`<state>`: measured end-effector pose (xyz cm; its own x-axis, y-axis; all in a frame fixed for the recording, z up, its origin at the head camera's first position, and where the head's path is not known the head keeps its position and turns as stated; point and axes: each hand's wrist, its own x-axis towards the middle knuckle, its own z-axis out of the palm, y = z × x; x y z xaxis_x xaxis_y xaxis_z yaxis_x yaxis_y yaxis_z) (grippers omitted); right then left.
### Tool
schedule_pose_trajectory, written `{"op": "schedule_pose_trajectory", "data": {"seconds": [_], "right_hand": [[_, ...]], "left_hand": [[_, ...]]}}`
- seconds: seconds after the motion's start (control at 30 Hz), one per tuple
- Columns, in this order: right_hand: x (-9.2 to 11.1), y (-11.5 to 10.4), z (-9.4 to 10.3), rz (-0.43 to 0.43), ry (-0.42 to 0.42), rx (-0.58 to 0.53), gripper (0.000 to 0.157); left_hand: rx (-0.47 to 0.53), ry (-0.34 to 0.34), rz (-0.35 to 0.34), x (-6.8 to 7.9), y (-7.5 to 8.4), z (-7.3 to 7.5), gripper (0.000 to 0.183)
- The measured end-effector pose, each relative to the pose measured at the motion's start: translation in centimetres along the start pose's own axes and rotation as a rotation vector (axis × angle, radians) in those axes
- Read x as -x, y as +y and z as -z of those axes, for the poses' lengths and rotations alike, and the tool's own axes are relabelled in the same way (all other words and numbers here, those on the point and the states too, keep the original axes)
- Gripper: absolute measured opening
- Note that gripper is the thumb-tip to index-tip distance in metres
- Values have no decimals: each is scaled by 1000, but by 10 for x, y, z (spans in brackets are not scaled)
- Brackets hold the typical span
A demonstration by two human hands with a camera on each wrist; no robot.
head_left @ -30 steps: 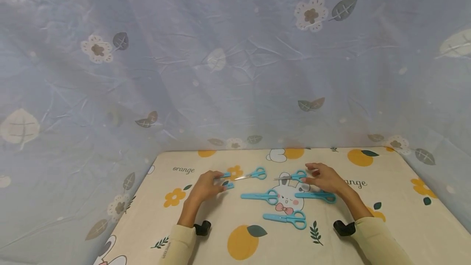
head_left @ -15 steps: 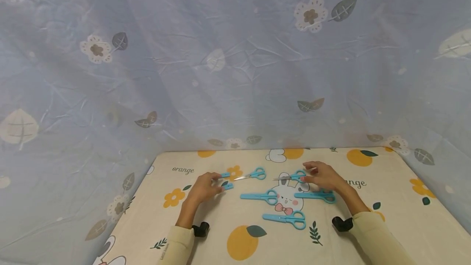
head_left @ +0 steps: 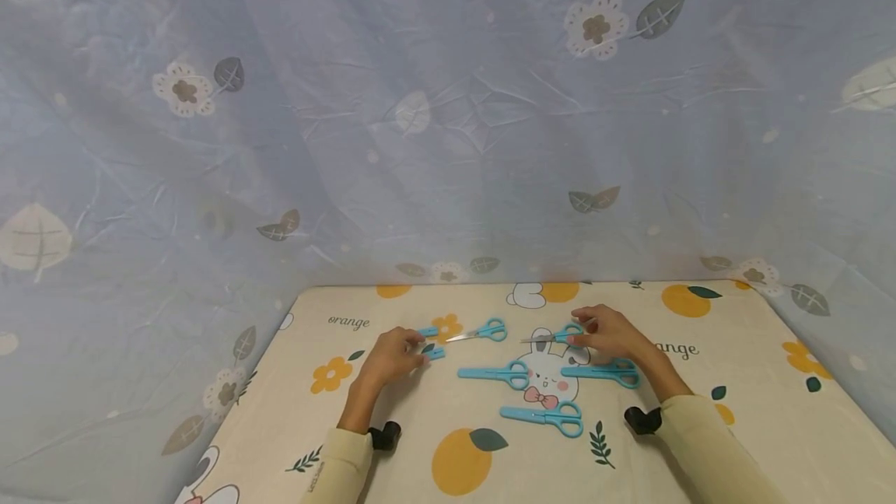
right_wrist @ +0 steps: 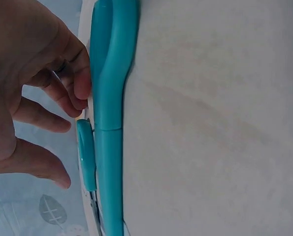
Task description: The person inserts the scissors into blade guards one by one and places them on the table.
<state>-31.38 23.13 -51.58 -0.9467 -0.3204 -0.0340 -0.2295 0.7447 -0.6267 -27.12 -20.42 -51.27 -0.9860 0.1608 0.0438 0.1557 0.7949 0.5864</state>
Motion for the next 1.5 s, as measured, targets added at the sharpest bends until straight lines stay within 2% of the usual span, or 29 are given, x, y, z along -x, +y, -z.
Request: {"op": "schedule_pose_trajectory", "data": {"seconds": [0.3, 0.57, 0.7, 0.97, 1.2, 1.5], "right_hand": [[-5, 2, -5, 75, -11, 51, 61], [0, -2, -10, 89, 26, 84, 55], [0, -3, -12, 96, 44, 90, 54], [1, -8, -12, 40, 72, 41, 48], [0, -10, -15, -15, 75, 14, 44], [1, -9, -18, -4, 98, -4, 45]], "left_hand": [[-1, -5, 29, 0, 3, -2, 30], [3, -15, 59, 0, 5, -3, 25], [1, -11, 53, 0, 5, -5, 23], [-13, -8, 47, -2, 5, -7, 20], [-42, -2, 13, 0, 5, -7, 13], [-64, 1, 2, 0, 5, -10, 13]]}}
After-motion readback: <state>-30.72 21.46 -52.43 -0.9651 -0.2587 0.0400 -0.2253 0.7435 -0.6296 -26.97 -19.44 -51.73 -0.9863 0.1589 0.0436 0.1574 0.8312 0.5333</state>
